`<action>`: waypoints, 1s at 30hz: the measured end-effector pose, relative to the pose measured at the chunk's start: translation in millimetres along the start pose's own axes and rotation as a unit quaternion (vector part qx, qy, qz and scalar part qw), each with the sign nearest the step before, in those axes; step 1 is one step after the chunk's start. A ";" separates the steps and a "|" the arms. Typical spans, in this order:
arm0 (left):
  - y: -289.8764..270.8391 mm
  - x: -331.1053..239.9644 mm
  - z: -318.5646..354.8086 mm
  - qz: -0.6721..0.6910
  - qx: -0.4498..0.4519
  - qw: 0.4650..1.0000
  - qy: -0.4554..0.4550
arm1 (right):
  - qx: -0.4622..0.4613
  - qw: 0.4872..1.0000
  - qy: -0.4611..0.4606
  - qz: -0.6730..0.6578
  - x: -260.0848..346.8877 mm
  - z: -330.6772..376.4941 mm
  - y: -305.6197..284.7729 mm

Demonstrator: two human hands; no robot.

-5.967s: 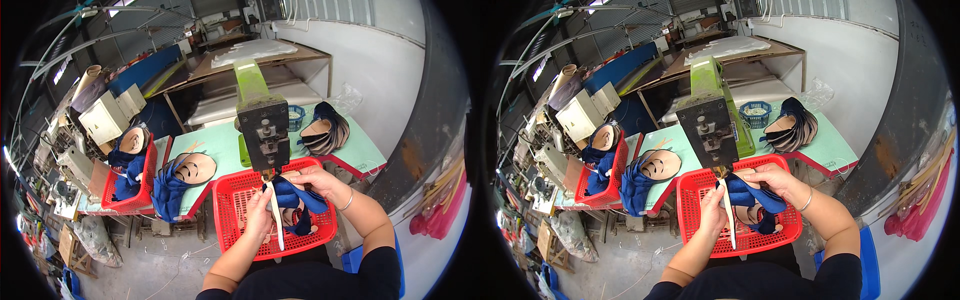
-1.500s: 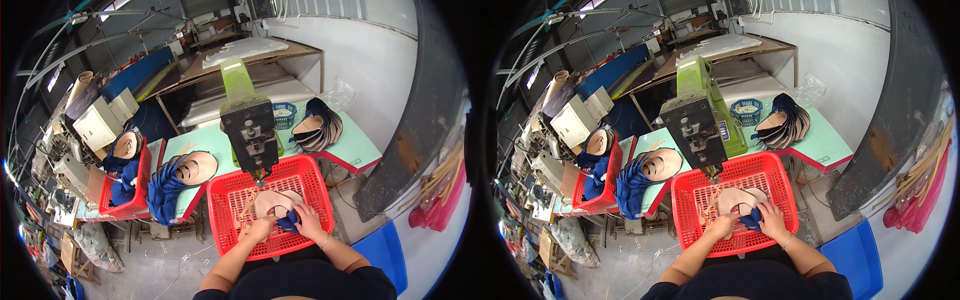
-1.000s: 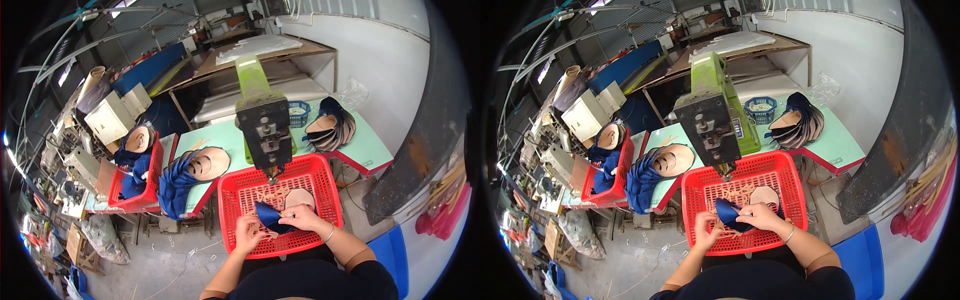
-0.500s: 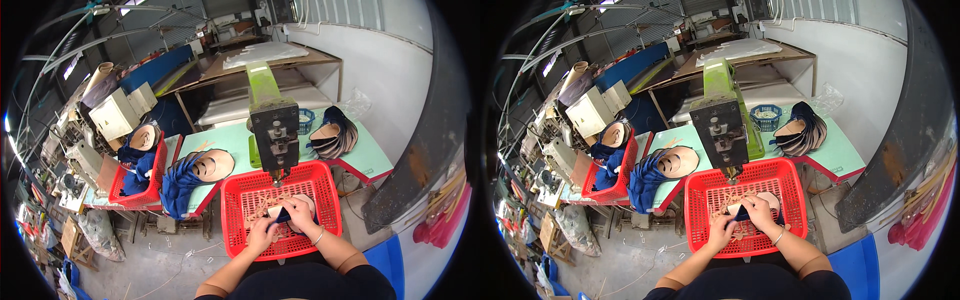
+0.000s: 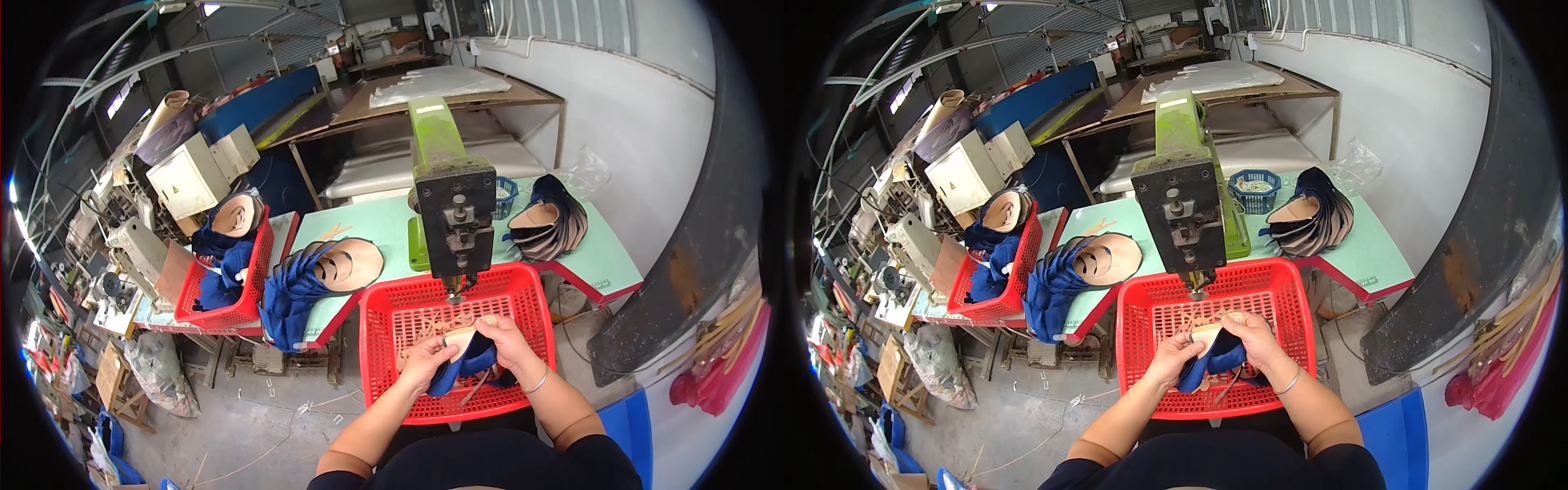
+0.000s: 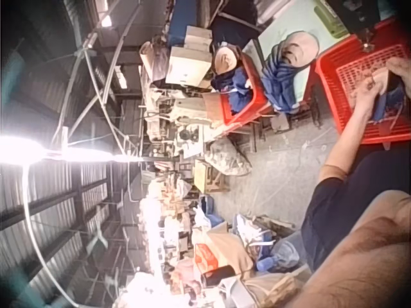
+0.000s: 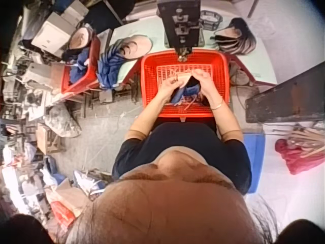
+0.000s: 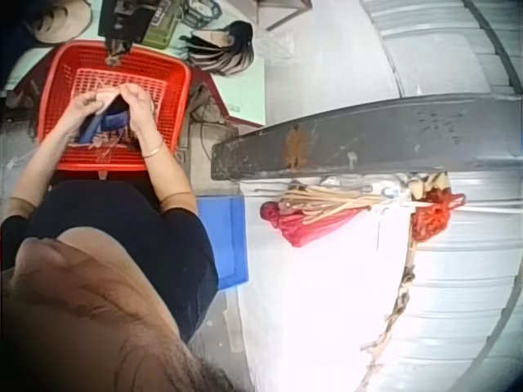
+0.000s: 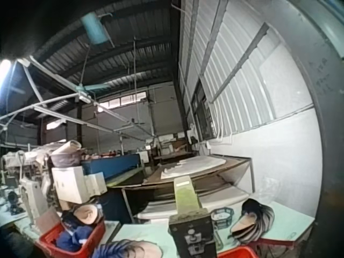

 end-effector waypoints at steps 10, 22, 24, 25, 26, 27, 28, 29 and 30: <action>37.3 -81.5 1.7 -0.109 -0.080 0.977 0.163 | 0.129 0.950 -0.035 0.282 94.7 -31.7 -7.8; 45.2 -94.3 5.3 -0.059 -0.124 0.976 0.168 | 0.132 0.936 -0.047 0.323 112.0 -49.7 2.5; 43.2 -95.8 8.5 -0.056 -0.130 0.974 0.175 | 0.143 0.925 -0.042 0.349 113.4 -51.9 5.8; 41.4 -95.8 11.2 -0.050 -0.133 0.974 0.177 | 0.149 0.920 -0.039 0.361 114.1 -52.9 8.3; 39.4 -95.3 13.2 -0.045 -0.136 0.973 0.179 | 0.150 0.921 -0.038 0.356 114.5 -53.7 11.6; 36.8 -94.3 13.9 -0.033 -0.137 0.973 0.184 | 0.152 0.923 -0.038 0.352 114.4 -54.6 15.8; 33.4 -92.9 14.0 -0.021 -0.138 0.972 0.190 | 0.153 0.924 -0.037 0.348 114.4 -55.4 20.0; 30.4 -91.8 14.7 -0.009 -0.139 0.971 0.195 | 0.160 0.921 -0.036 0.353 114.5 -56.3 24.3; 27.8 -92.1 16.8 -0.010 -0.146 0.968 0.203 | 0.166 0.918 -0.035 0.359 114.8 -57.1 28.2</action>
Point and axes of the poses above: each hand's wrist, its own z-axis away from the middle knuckle, its own y-axis out of the palm, x = y × z, the point moved 8 cm from there along -z, towards the middle knuckle, and after that the axes turned 10 degrees about -y, right-handed, at the moved point
